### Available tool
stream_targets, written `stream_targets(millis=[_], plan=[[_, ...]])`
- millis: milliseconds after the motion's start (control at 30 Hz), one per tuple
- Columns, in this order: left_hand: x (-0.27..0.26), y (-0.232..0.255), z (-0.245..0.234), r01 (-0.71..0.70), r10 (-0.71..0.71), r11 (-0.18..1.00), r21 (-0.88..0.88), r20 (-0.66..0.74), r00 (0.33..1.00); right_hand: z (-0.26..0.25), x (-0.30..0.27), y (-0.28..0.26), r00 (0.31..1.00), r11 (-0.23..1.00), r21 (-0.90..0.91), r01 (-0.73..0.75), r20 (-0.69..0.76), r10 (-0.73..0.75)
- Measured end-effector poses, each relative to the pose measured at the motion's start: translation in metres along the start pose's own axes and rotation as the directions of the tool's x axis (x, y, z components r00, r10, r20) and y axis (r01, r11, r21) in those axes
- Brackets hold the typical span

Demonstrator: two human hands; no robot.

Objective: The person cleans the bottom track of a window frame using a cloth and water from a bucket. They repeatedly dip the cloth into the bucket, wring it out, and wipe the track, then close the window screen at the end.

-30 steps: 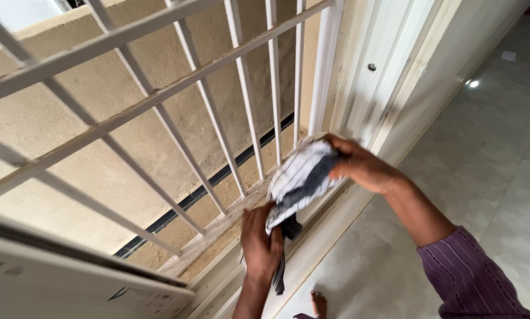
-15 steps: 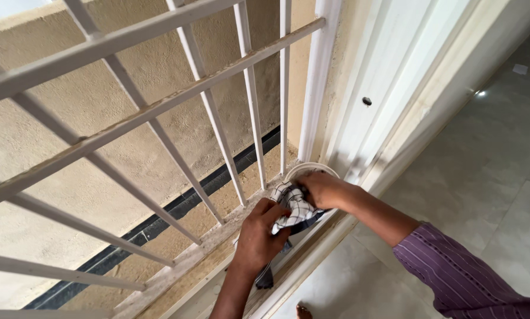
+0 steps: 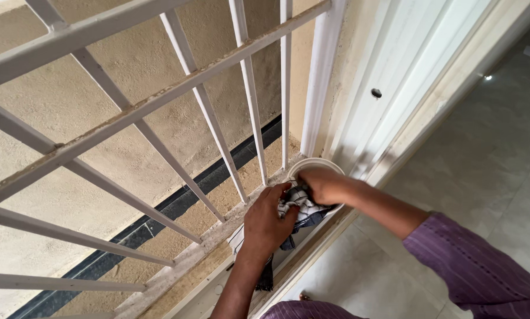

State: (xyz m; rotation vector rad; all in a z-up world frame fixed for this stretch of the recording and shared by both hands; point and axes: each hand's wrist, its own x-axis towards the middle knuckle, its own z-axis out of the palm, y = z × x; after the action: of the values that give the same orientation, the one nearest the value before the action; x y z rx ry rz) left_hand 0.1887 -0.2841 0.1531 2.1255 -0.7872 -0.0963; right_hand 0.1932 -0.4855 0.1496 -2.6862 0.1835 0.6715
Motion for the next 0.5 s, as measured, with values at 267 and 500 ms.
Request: stream_targets(millis=[267, 500], plan=[[0.023, 0.012, 0.003, 0.049, -0.064, 0.994, 0.101, 0.151, 0.987, -0.015, -0.026, 0.03, 0.957, 0.87, 0.481, 0.109, -0.289, 0.039], [0.037, 0.019, 0.02, -0.081, 0.086, 0.989, 0.123, -0.04, 0.995, 0.01, -0.014, 0.034, 0.884, 0.273, 0.871, 0.408, -0.452, 0.12]])
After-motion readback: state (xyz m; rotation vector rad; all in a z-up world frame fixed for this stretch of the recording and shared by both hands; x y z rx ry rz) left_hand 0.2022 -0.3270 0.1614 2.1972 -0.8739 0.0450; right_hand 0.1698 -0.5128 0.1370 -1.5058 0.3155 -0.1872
